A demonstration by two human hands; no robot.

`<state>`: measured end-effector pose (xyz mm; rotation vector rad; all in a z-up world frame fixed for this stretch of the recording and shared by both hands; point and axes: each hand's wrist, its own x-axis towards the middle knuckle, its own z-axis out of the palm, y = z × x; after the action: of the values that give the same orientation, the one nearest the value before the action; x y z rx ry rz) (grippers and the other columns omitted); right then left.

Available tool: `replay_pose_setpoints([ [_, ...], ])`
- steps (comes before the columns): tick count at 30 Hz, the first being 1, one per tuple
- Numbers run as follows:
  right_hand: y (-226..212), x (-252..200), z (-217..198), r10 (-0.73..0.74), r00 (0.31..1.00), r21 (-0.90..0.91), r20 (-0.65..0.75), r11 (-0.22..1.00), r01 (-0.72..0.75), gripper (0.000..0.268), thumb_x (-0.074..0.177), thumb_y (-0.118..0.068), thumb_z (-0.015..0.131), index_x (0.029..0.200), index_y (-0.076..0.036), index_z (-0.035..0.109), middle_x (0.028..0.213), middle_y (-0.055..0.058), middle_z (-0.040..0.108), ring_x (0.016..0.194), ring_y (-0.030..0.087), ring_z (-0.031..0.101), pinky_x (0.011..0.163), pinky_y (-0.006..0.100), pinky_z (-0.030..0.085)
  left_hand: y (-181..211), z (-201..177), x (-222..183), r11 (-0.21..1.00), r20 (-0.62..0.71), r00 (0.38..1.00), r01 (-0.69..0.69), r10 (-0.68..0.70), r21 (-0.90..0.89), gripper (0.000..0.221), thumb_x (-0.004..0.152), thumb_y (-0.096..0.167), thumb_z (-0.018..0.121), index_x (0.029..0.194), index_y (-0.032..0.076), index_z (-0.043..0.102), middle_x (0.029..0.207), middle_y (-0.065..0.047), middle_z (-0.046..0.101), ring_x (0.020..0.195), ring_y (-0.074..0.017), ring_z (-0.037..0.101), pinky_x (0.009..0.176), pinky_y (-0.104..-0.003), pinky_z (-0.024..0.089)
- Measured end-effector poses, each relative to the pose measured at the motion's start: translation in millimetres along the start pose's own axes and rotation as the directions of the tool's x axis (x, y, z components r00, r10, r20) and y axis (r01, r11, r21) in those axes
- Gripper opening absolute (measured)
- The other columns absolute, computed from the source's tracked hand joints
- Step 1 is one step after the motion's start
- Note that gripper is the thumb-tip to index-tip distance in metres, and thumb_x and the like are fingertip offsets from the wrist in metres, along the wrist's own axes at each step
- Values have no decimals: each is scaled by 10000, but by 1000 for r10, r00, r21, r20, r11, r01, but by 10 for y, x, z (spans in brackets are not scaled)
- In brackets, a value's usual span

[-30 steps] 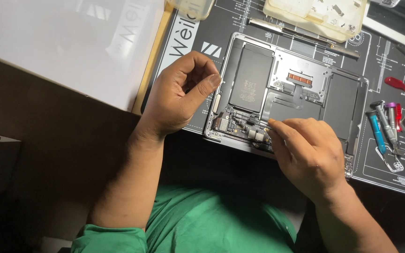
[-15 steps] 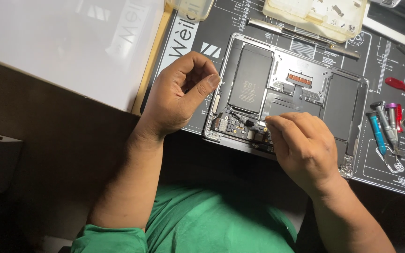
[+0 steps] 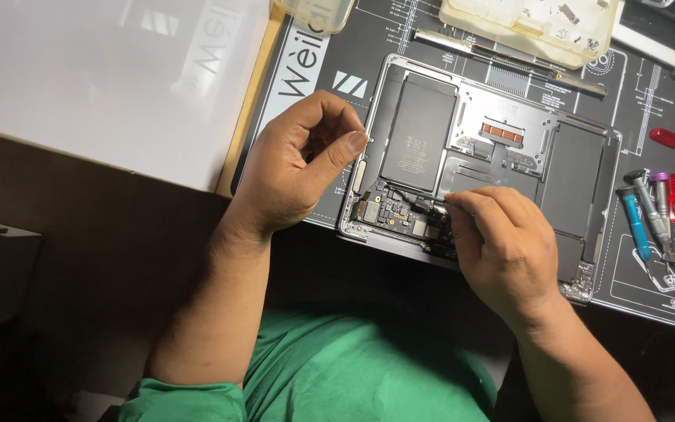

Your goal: Technician disconnecting ribbon cables and removing screws from a laptop logic board using a spudger and screwdriver.

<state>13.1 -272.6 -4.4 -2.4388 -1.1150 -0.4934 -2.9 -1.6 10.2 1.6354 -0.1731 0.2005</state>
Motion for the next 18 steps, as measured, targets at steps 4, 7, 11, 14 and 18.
replay_pose_setpoints([
  [4, 13, 13, 6, 17, 1000, 43, 11, 999, -18, 33, 1008, 17, 708, 1041, 18, 703, 955, 132, 687, 833, 286, 661, 754, 375, 539, 2, -1, -2, 1000, -9, 1000, 9, -9, 0, 85, 1018, 190, 610, 958, 132, 593, 860, 60, 565, 709, -48, 471, 663, -190, 442],
  [7, 10, 9, -4, 29, 999, 50, 24, 998, -30, 32, 1016, 4, 686, 1042, 14, 703, 958, 131, 679, 830, 287, 655, 762, 375, 534, 17, 2, -5, 1000, -10, 1000, 10, -9, 5, 79, 1019, 183, 606, 960, 132, 594, 857, 61, 565, 713, -49, 474, 668, -189, 445],
  [11, 16, 1, 10, 50, 999, 30, 19, 998, -50, 22, 1019, -3, 710, 1039, 3, 705, 962, 113, 683, 828, 264, 663, 731, 351, 538, 8, 3, 1, 1000, -5, 1000, 0, 0, 11, 87, 1023, 183, 605, 958, 128, 590, 854, 58, 565, 706, -51, 472, 658, -188, 441],
  [14, 21, 3, 9, 61, 998, 36, 27, 997, -62, 27, 1020, -1, 697, 1046, 6, 698, 965, 115, 677, 825, 271, 658, 727, 353, 536, 8, 5, 10, 1000, -11, 1000, 13, -13, 12, 82, 1023, 176, 610, 959, 130, 587, 850, 62, 556, 703, -47, 457, 661, -187, 430],
  [18, 30, 7, 5, 91, 995, 62, 43, 994, -94, 30, 1016, -7, 707, 1040, 3, 693, 962, 102, 691, 822, 243, 668, 700, 328, 535, 6, 3, 9, 1000, -8, 1000, 14, -14, 11, 84, 1025, 173, 608, 958, 126, 590, 846, 60, 559, 701, -47, 464, 657, -186, 427],
])
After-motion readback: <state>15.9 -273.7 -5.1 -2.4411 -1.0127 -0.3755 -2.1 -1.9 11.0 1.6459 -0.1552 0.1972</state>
